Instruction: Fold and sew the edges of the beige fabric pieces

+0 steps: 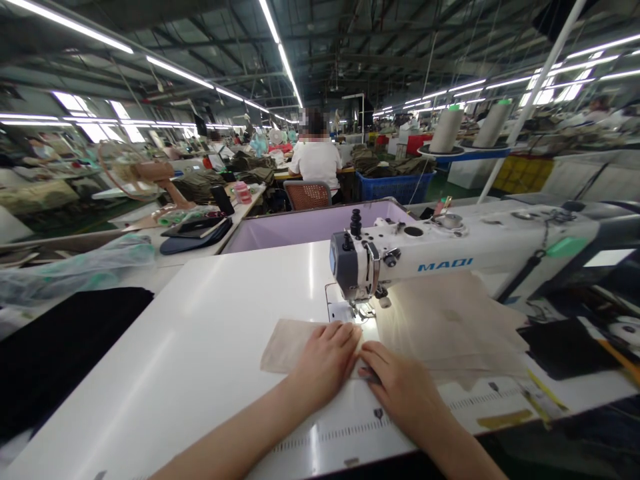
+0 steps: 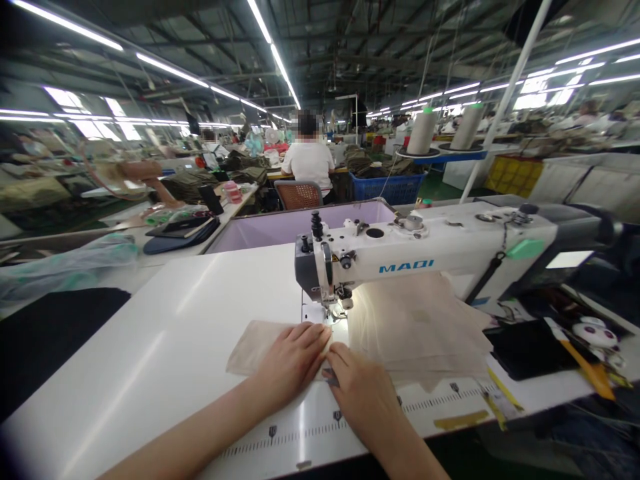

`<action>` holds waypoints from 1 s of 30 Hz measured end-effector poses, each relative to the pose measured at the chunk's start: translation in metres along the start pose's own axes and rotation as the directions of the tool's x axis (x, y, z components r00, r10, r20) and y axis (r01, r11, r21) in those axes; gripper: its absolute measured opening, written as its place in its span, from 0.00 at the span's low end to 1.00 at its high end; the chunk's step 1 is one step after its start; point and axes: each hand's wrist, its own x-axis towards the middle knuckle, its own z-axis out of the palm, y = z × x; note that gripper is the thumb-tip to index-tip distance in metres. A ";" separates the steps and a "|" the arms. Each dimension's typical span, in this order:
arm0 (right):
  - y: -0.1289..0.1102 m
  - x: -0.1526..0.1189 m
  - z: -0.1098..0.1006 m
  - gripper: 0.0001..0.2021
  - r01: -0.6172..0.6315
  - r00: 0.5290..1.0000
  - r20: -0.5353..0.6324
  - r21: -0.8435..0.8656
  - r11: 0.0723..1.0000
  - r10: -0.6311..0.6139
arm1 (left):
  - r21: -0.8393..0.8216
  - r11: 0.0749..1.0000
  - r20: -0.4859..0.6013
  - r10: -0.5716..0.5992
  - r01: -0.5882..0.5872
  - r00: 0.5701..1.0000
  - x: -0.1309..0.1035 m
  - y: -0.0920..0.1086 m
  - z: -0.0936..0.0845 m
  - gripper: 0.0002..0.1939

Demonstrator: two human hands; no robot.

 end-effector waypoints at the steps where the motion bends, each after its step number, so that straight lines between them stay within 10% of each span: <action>1: 0.002 0.005 -0.002 0.13 -0.005 1.000 -0.001 0.008 1.000 0.005 | 0.005 1.000 -0.003 -0.013 0.013 1.000 0.003 -0.002 -0.001 0.15; 30: 0.011 0.028 -0.008 0.12 -0.052 0.999 0.011 0.053 0.997 0.052 | 0.026 0.999 -0.014 -0.042 0.042 0.999 0.019 -0.016 0.006 0.17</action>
